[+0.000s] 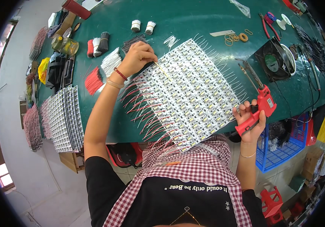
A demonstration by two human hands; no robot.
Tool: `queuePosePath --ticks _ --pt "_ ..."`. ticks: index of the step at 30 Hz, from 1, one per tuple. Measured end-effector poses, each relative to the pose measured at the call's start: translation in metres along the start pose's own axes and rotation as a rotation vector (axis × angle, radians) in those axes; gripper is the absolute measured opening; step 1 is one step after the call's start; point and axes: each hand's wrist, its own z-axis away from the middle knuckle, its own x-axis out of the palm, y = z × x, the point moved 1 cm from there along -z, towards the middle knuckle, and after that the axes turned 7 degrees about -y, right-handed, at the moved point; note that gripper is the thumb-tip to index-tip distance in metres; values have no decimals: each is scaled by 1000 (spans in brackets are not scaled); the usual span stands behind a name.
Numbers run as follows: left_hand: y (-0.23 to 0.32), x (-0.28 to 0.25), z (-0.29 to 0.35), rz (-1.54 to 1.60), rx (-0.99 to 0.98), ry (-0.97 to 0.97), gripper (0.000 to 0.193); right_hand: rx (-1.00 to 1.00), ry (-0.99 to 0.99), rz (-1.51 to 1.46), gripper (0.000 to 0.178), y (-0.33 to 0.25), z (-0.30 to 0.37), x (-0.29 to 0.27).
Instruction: The person uses a soldering iron to attach wires to a large LED panel. They repeatedly pick up individual wires, position them on the panel, and apply heat to secure them. The person also uses a wooden stick to adjust the wires during the process.
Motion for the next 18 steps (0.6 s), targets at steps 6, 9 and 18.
queuePosePath --ticks 6,9,18 --pt "2 4 -3 29 45 6 11 -1 7 7 35 0 0 -1" --pt "4 5 -4 40 42 -4 11 0 -2 10 36 0 0 -1" --pt "7 7 -6 38 76 -38 11 8 -41 -29 32 1 -1 3"
